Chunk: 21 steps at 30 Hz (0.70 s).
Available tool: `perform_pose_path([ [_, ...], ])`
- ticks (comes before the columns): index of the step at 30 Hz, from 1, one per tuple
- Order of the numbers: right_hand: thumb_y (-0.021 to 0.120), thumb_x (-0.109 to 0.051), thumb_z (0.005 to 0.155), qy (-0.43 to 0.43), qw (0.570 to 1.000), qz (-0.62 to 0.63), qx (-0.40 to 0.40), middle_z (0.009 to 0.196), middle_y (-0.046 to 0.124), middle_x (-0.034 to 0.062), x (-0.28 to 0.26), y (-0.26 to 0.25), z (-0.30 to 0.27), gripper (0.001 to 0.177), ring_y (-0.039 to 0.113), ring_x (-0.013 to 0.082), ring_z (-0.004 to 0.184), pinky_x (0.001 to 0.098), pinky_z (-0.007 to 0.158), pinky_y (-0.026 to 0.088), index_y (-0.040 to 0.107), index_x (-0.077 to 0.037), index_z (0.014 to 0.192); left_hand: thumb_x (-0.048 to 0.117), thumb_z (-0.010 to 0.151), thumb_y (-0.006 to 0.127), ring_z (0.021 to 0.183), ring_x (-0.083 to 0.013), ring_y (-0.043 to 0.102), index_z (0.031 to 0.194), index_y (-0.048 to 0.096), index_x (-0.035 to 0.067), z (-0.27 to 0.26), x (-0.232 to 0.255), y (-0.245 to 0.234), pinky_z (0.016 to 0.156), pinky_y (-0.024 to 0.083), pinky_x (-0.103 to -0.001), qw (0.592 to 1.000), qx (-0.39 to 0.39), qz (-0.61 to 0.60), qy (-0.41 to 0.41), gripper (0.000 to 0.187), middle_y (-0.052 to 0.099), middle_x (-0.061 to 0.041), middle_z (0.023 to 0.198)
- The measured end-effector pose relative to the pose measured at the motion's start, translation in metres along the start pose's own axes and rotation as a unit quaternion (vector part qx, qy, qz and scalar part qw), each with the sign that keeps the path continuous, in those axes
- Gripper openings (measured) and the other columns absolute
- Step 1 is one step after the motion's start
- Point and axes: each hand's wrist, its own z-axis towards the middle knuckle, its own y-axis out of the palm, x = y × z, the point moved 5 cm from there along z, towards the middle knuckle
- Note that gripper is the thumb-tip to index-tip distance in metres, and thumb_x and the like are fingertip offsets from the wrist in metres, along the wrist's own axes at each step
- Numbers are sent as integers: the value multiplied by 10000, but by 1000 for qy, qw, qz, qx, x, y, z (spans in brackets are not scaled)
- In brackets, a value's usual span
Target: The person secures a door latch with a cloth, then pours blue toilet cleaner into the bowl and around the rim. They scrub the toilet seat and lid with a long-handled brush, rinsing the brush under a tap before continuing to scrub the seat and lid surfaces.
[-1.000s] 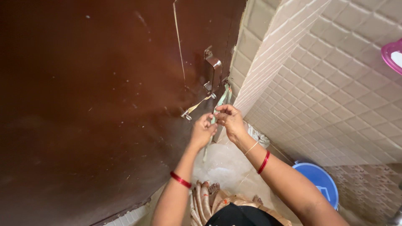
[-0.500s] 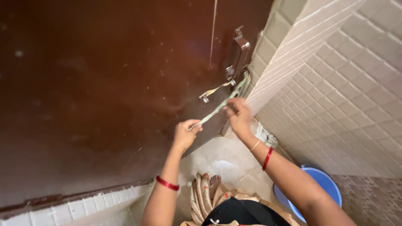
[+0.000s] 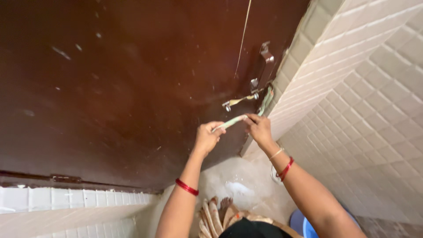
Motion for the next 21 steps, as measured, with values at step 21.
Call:
perform_pose_path([
  [21,777,-97,799,-372,914,-161,-13,905,781,62,-59,-14,-28,160,669,264,870,387,821,504,819,-80,953,112,923,651,756,-148,705,1370,556,11,20,-26,65,671,563,-263,961,-29,-255,-101,468,749,-75,899],
])
